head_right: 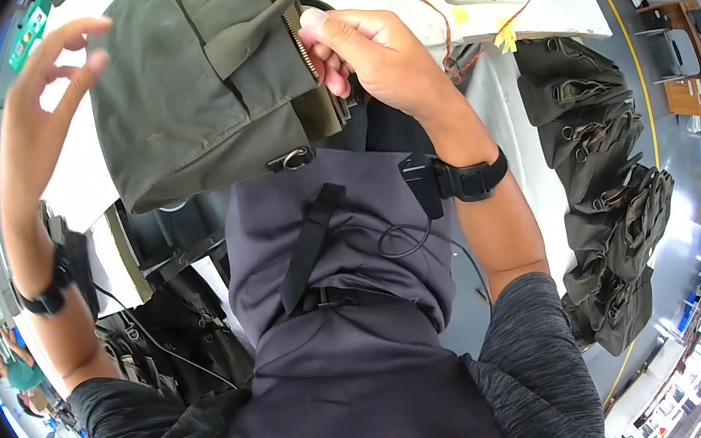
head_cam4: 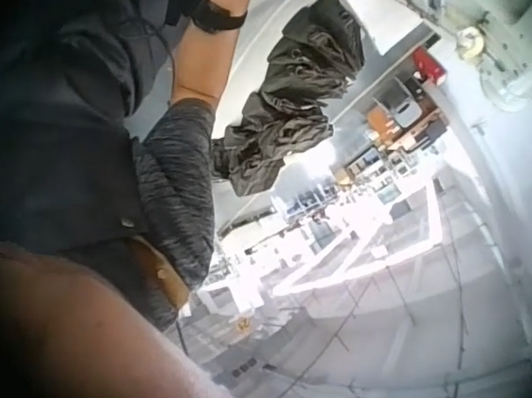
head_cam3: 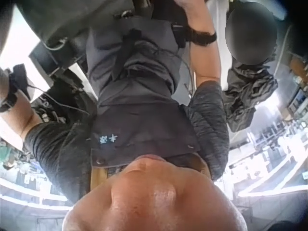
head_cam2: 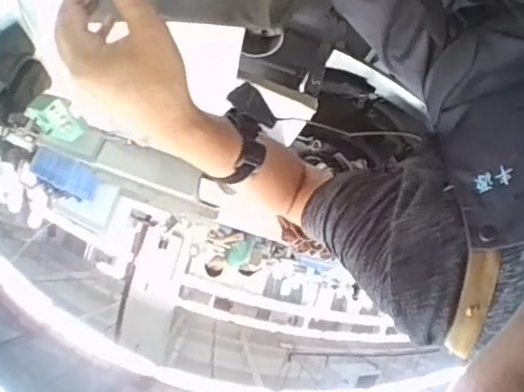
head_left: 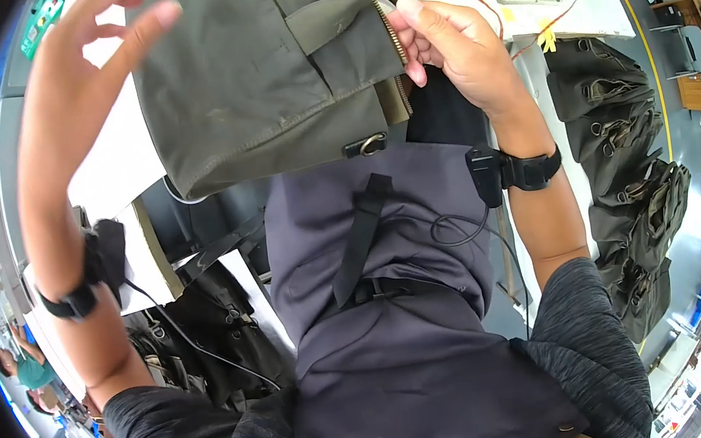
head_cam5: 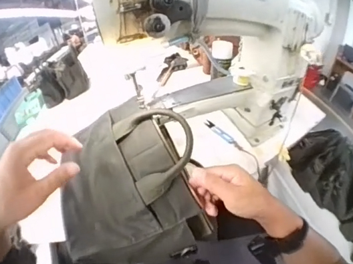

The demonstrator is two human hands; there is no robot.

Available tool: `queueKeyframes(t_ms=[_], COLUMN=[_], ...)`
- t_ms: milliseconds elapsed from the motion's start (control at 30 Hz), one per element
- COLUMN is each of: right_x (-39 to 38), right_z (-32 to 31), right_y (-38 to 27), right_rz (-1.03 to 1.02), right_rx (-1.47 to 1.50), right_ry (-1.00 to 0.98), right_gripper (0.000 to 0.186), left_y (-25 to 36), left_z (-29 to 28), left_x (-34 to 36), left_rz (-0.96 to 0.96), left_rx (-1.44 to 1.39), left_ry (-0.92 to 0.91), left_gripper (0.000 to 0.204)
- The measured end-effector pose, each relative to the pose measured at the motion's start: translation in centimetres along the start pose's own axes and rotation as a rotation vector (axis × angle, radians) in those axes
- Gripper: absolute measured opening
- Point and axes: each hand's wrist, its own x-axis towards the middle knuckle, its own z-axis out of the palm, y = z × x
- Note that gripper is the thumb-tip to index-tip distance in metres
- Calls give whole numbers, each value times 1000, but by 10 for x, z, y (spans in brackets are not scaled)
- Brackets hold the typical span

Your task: Sewing and assembling a green fabric bag using an industrial sewing machine.

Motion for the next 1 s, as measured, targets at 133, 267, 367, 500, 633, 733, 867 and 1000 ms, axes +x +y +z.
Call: queueKeyframes(t_ms=[133, 267, 367, 500, 633, 733, 867, 1000], right_x=[-16, -15, -20, -27, -28, -31, -34, -38], right_z=[1, 14, 30, 50, 59, 59, 60, 64], right_y=[-7, -8, -13, -16, -20, -17, -9, 0], right_rz=[-295, -304, 187, 222, 188, 168, 201, 92], right_rx=[-506, -737, 141, 331, 315, 276, 298, 231], right_ry=[5, 69, 11, 117, 156, 173, 191, 148], right_gripper=[35, 35, 33, 33, 33, 31, 36, 35], left_y=[67, 104, 116, 101, 83, 76, 72, 70], left_z=[48, 110, 146, 153, 144, 146, 150, 154], left_x=[-40, -54, -48, -37, -29, -27, -27, -26], left_rz=[102, 198, 117, 157, 296, 383, 422, 410], left_rx=[-97, -133, -28, 107, 132, 111, 101, 96], left_ry=[117, 252, 484, 653, 721, 732, 725, 722], left_gripper=[26, 38, 50, 48, 32, 28, 26, 25])
